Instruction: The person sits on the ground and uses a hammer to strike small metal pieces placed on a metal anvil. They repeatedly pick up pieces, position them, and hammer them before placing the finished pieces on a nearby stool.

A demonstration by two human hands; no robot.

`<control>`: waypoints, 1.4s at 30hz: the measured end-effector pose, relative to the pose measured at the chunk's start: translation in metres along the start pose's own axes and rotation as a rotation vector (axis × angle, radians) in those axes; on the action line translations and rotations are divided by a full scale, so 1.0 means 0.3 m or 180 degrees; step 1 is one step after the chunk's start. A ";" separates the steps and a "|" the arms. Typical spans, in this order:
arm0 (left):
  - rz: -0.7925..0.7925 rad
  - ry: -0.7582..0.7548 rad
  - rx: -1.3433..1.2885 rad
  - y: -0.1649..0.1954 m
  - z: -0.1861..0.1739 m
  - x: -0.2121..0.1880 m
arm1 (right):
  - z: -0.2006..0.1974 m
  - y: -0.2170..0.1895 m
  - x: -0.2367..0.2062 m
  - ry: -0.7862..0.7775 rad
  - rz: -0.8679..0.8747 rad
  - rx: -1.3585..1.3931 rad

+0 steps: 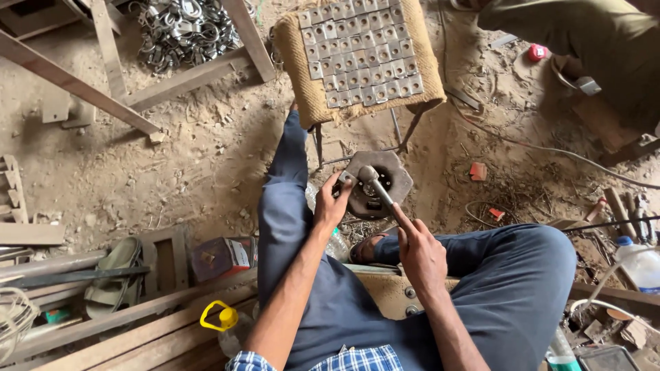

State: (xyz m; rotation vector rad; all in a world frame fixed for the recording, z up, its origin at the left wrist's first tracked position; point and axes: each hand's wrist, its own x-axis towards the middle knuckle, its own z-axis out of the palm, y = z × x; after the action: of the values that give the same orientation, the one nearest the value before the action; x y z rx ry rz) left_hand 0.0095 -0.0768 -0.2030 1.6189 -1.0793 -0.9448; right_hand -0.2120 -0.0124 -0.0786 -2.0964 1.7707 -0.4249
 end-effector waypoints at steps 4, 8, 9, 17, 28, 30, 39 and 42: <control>-0.0295 0.0068 -0.0079 0.011 0.002 -0.004 | -0.001 0.005 0.001 0.0078 -0.0079 0.0107; -0.0471 0.0019 -0.0047 -0.007 0.010 0.004 | -0.003 0.008 0.002 0.0018 -0.0050 0.0105; -0.0443 -0.0008 -0.0043 -0.016 0.013 0.006 | -0.003 0.010 0.001 0.0003 -0.0036 0.0086; -0.0418 -0.0066 -0.0212 -0.067 0.027 0.022 | 0.003 0.023 0.002 -0.0015 -0.0073 0.0094; -0.0578 -0.0072 -0.0082 0.001 0.007 0.003 | 0.010 0.017 0.005 0.0020 -0.0074 0.0103; -0.0581 -0.0073 -0.0057 0.011 0.004 0.002 | 0.011 0.019 0.005 0.0029 -0.0081 0.0112; -0.0665 -0.0051 -0.0078 -0.007 0.009 -0.001 | 0.028 0.028 0.001 0.0081 -0.0111 0.0148; -0.0669 -0.0059 -0.0117 -0.016 0.009 -0.001 | 0.030 0.030 0.001 0.0037 -0.0075 0.0108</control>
State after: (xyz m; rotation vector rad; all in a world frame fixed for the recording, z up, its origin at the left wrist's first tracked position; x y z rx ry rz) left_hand 0.0081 -0.0766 -0.2083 1.7200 -0.9110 -1.1123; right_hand -0.2158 -0.0134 -0.0907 -2.0977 1.7346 -0.4711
